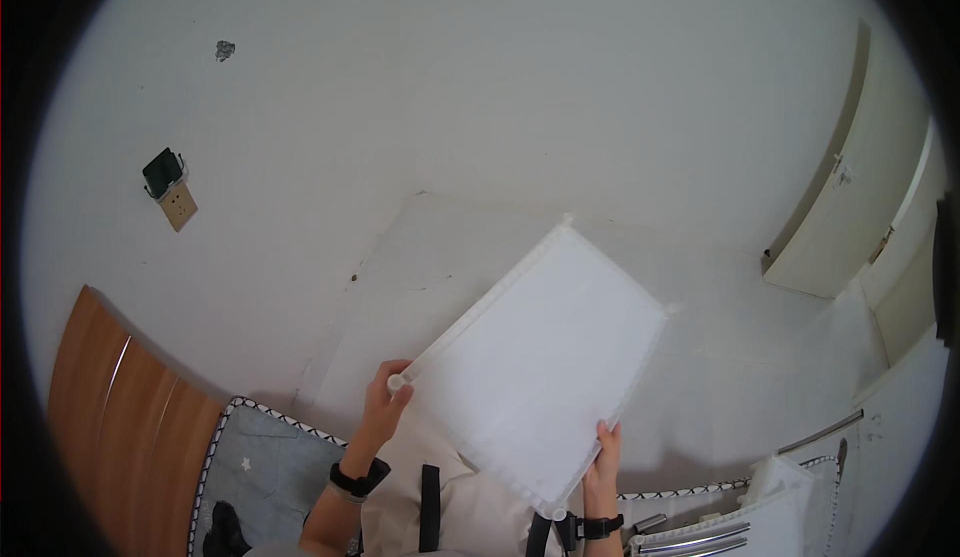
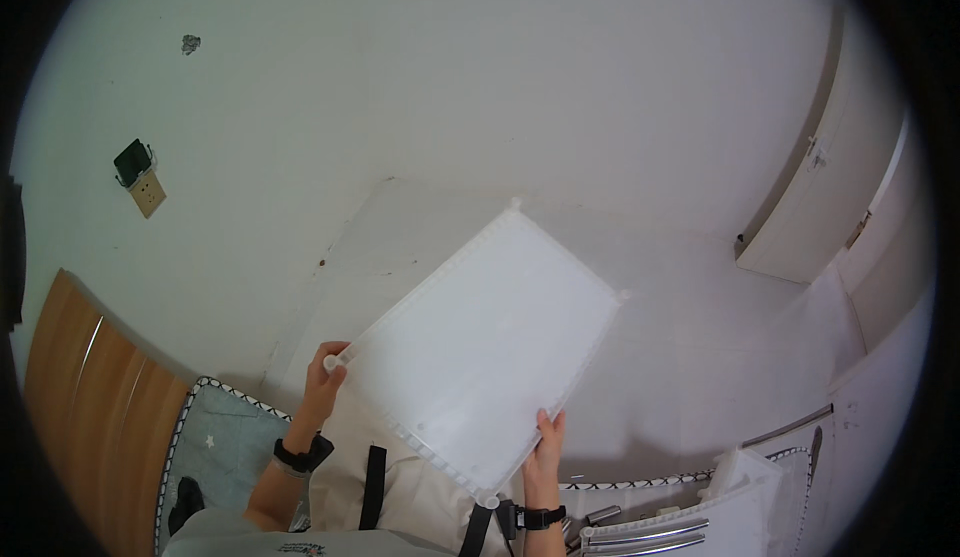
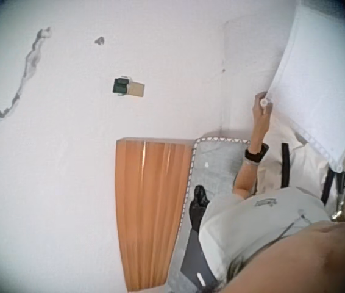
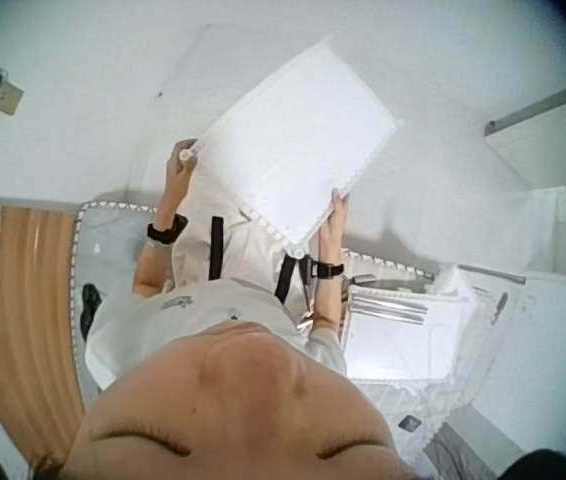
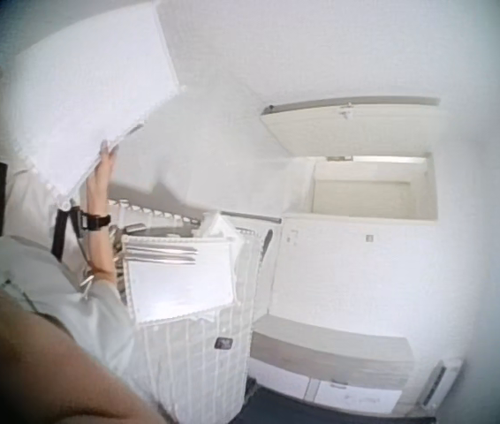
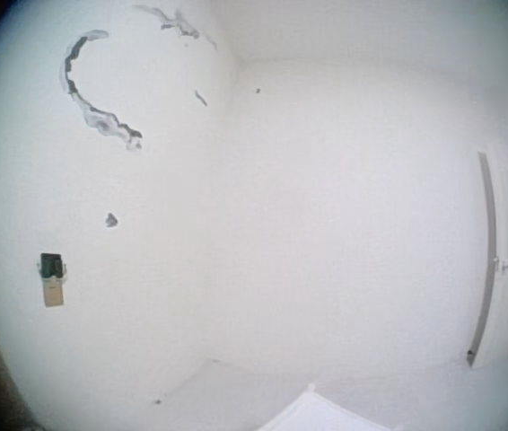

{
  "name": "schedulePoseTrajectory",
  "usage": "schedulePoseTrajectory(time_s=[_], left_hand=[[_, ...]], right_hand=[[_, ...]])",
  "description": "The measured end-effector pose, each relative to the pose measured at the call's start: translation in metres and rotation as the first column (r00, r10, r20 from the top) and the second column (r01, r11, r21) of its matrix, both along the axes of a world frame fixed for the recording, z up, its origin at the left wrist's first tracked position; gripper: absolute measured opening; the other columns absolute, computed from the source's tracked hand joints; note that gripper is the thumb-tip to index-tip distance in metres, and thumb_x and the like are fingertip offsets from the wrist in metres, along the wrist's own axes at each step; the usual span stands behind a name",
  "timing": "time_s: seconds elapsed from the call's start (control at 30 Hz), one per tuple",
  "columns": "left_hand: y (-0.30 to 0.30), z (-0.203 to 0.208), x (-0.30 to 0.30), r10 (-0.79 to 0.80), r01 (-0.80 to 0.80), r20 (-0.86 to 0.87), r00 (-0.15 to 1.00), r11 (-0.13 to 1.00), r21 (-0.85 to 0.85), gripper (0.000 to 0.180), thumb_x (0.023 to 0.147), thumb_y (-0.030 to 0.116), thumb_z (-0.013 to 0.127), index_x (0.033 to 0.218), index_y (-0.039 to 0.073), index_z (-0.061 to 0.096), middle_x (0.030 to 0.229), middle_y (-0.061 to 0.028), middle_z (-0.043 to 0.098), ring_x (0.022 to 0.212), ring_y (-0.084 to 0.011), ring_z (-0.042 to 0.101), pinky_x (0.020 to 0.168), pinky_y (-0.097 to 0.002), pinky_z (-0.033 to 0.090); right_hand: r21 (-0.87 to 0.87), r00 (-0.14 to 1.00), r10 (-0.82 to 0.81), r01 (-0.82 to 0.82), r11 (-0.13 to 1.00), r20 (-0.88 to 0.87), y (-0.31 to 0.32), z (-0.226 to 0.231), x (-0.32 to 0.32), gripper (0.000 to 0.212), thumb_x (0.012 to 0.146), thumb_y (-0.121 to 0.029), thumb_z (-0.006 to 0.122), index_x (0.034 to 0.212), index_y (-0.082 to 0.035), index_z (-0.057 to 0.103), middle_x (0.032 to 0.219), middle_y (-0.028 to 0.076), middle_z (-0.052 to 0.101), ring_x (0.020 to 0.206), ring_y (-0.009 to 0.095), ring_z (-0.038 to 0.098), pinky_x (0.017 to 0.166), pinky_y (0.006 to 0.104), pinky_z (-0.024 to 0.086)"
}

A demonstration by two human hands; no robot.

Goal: The person is assembling a small white plastic cart by attaching metal support bars to the shelves.

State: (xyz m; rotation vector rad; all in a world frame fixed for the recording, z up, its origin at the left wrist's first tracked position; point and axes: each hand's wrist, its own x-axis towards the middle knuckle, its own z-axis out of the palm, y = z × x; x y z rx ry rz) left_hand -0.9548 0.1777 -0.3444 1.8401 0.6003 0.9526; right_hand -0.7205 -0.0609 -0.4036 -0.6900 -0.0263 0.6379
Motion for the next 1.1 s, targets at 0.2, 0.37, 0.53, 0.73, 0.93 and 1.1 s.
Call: schedulePoseTrajectory(time_s=[0.2, 0.37, 0.53, 0.73, 0.93, 1.1], left_hand=[[-0.011, -0.002, -0.016, 0.143, -0.178, -0.195, 0.970, 0.967, -0.180, 0.032, 0.079, 0.015, 0.063, 0.106, 0.003, 0.052, 0.080, -0.0017, 0.055, 0.071, -0.0081, 0.048, 0.061, -0.0223, 0.040], [-0.011, -0.014, -0.008, 0.107, -0.131, -0.120, 0.987, 0.968, -0.213, 0.027, 0.080, 0.012, 0.060, 0.105, 0.003, 0.053, 0.079, 0.0018, 0.050, 0.070, -0.0069, 0.045, 0.063, -0.0200, 0.038], [-0.021, -0.023, -0.003, 0.076, -0.097, -0.091, 0.993, 0.962, -0.254, 0.026, 0.082, 0.011, 0.057, 0.106, 0.005, 0.051, 0.075, 0.0042, 0.044, 0.067, -0.0042, 0.040, 0.058, -0.0187, 0.033], [-0.036, -0.040, -0.009, 0.089, -0.138, -0.133, 0.987, 0.897, -0.420, 0.022, 0.085, 0.015, 0.055, 0.103, 0.005, 0.051, 0.072, 0.0026, 0.046, 0.064, -0.0047, 0.042, 0.056, -0.0195, 0.035], [-0.048, -0.044, -0.017, 0.093, -0.193, -0.255, 0.963, 0.895, -0.401, 0.021, 0.086, 0.017, 0.054, 0.101, 0.003, 0.051, 0.068, 0.0012, 0.048, 0.061, -0.0054, 0.043, 0.052, -0.0205, 0.036], [-0.050, -0.041, -0.019, 0.092, -0.210, -0.306, 0.948, 0.901, -0.379, 0.021, 0.087, 0.019, 0.053, 0.101, 0.003, 0.050, 0.067, 0.0006, 0.048, 0.060, -0.0058, 0.043, 0.052, -0.0211, 0.037]], right_hand=[[-0.045, 0.985, 0.069, -0.077, 0.996, -0.161, 0.007, -0.035, -0.015, 0.041, 0.081, -0.003, 0.057, 0.118, -0.004, 0.040, 0.106, 0.009, 0.054, 0.095, 0.021, 0.056, 0.082, 0.0335, 0.049], [-0.105, 0.981, 0.057, -0.077, 0.991, -0.186, -0.004, -0.034, -0.018, 0.036, 0.082, -0.004, 0.056, 0.114, -0.006, 0.042, 0.106, 0.008, 0.053, 0.096, 0.020, 0.054, 0.082, 0.0327, 0.048], [-0.191, 0.982, -0.005, -0.031, 0.981, -0.190, -0.015, -0.026, -0.022, 0.029, 0.082, -0.006, 0.057, 0.107, -0.007, 0.044, 0.101, 0.007, 0.054, 0.092, 0.018, 0.055, 0.079, 0.0309, 0.048], [-0.240, 0.968, 0.022, -0.084, 0.967, -0.251, -0.034, -0.028, -0.025, 0.023, 0.081, -0.010, 0.060, 0.099, -0.008, 0.046, 0.098, 0.006, 0.054, 0.089, 0.016, 0.055, 0.076, 0.0303, 0.049], [-0.293, 0.943, 0.075, -0.175, 0.940, -0.323, -0.039, -0.035, -0.028, 0.022, 0.082, -0.014, 0.059, 0.099, -0.008, 0.046, 0.098, 0.006, 0.053, 0.088, 0.017, 0.055, 0.076, 0.0322, 0.049], [-0.215, 0.920, 0.134, -0.225, 0.950, -0.369, -0.039, -0.043, -0.025, 0.026, 0.082, -0.015, 0.059, 0.102, -0.006, 0.045, 0.098, 0.007, 0.053, 0.089, 0.018, 0.055, 0.076, 0.0331, 0.049]])
